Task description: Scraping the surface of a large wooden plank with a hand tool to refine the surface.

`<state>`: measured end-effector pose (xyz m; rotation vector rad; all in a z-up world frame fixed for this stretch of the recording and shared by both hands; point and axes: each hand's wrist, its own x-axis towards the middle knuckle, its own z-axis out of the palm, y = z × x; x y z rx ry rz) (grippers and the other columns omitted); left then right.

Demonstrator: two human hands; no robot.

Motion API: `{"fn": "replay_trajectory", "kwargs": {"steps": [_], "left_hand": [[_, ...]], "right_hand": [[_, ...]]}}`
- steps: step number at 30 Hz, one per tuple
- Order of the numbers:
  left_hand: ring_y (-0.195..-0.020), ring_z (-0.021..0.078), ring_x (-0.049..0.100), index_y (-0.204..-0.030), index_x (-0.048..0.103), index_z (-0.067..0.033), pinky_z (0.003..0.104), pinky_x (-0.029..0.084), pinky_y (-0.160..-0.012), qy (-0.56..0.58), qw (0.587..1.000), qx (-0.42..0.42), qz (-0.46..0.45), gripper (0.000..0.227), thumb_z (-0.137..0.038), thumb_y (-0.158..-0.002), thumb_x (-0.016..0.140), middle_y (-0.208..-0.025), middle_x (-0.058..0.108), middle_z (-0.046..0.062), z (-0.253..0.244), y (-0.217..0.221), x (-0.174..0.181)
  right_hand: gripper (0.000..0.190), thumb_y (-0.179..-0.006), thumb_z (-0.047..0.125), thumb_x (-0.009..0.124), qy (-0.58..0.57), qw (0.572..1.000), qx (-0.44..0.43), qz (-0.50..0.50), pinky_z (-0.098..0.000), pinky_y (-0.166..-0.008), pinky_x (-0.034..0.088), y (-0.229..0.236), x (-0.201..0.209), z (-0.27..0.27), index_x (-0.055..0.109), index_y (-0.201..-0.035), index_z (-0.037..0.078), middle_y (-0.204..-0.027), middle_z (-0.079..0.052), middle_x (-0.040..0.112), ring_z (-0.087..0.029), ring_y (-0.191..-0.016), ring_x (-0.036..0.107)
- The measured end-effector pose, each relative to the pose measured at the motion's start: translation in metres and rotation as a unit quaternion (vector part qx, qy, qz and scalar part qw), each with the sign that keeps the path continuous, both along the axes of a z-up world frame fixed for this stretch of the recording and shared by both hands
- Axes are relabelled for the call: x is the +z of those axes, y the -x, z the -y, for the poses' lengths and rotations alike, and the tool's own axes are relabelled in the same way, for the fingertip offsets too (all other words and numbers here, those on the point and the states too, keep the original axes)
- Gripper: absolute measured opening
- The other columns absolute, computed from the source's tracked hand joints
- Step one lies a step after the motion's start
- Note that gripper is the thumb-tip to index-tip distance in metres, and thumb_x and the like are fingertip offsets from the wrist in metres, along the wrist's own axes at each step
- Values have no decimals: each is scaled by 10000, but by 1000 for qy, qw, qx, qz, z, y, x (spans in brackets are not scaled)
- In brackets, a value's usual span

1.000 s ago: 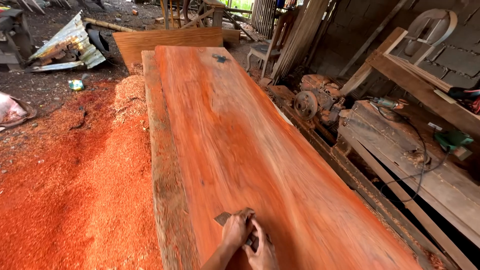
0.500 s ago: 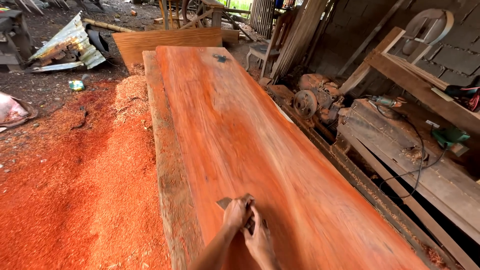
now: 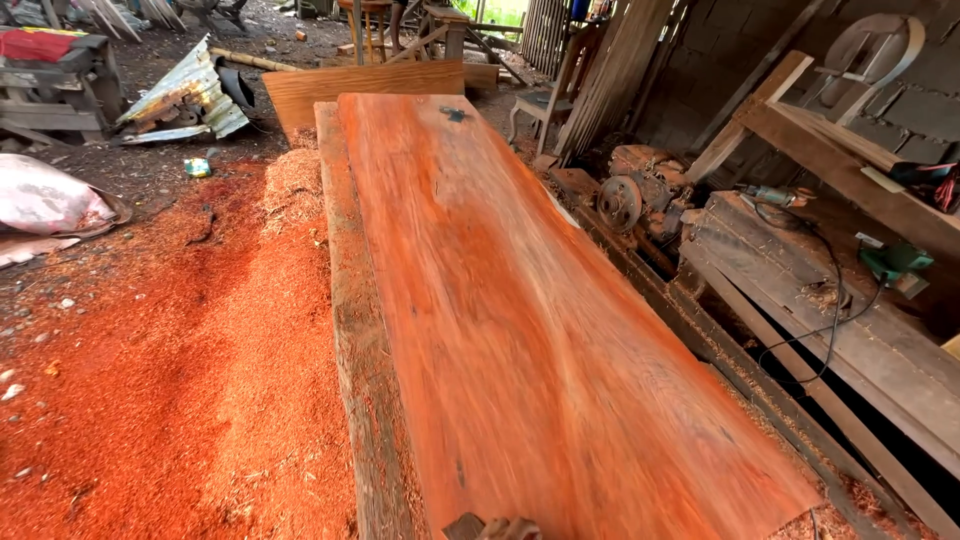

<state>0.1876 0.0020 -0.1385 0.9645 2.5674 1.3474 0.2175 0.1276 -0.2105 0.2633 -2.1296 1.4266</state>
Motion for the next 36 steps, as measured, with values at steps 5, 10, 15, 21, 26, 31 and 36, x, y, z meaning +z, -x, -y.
{"fn": "replay_trajectory", "kwargs": {"steps": [5,10,15,21,26,31,36], "left_hand": [[-769,206,740,-896,734,-140,410,627,-712,12,1000,-9,11,89,-218,-939,735,-754,743,96,6,-3,4],[-753,201,741,-968,718,-161,377,635,-677,-12,998,-33,56,122,-135,-990,601,-818,734,69,13,58,53],[-844,356,734,-1026,682,-102,462,581,-742,-53,998,-23,-12,191,-80,-836,683,-920,740,137,15,172,121],[-919,366,716,-1040,668,-111,471,574,-774,-29,1000,0,0,214,-116,-829,707,-974,752,149,-13,301,124],[-931,381,710,-1068,670,-129,479,561,-786,-26,1000,-7,2,187,-148,-885,699,-968,743,169,-24,346,126],[-918,391,706,-1053,649,-105,483,559,-770,-35,999,16,-10,209,-168,-864,713,-951,743,171,-21,335,128],[-876,399,712,-1071,634,-112,487,556,-771,-28,999,43,-13,217,-155,-868,699,-961,713,206,3,266,105]], "right_hand": [[859,-879,128,792,26,999,30,33,-479,-965,533,-2,-15,-3,290,-1576,154,-1383,-212,616,-391,-1121,682],[860,-887,135,799,39,996,48,57,-470,-945,545,33,-20,-13,281,-1573,165,-1368,-200,634,-376,-1086,695],[955,-730,149,810,-73,967,-102,220,-421,-950,503,108,71,7,300,-1534,231,-1233,-120,673,-308,-1097,644],[956,-756,145,854,-134,913,-228,311,-442,-1043,500,222,173,26,335,-1545,290,-1197,-77,721,-292,-1199,636],[906,-771,122,826,-96,923,-220,302,-438,-1023,522,262,206,23,341,-1528,240,-1188,-91,719,-290,-1175,661],[848,-805,98,793,-87,928,-227,281,-433,-1007,535,246,203,36,359,-1525,208,-1227,-100,702,-289,-1187,658],[879,-790,97,808,-118,929,-223,272,-438,-1032,507,177,187,60,335,-1523,213,-1287,-105,671,-315,-1245,600]]}}
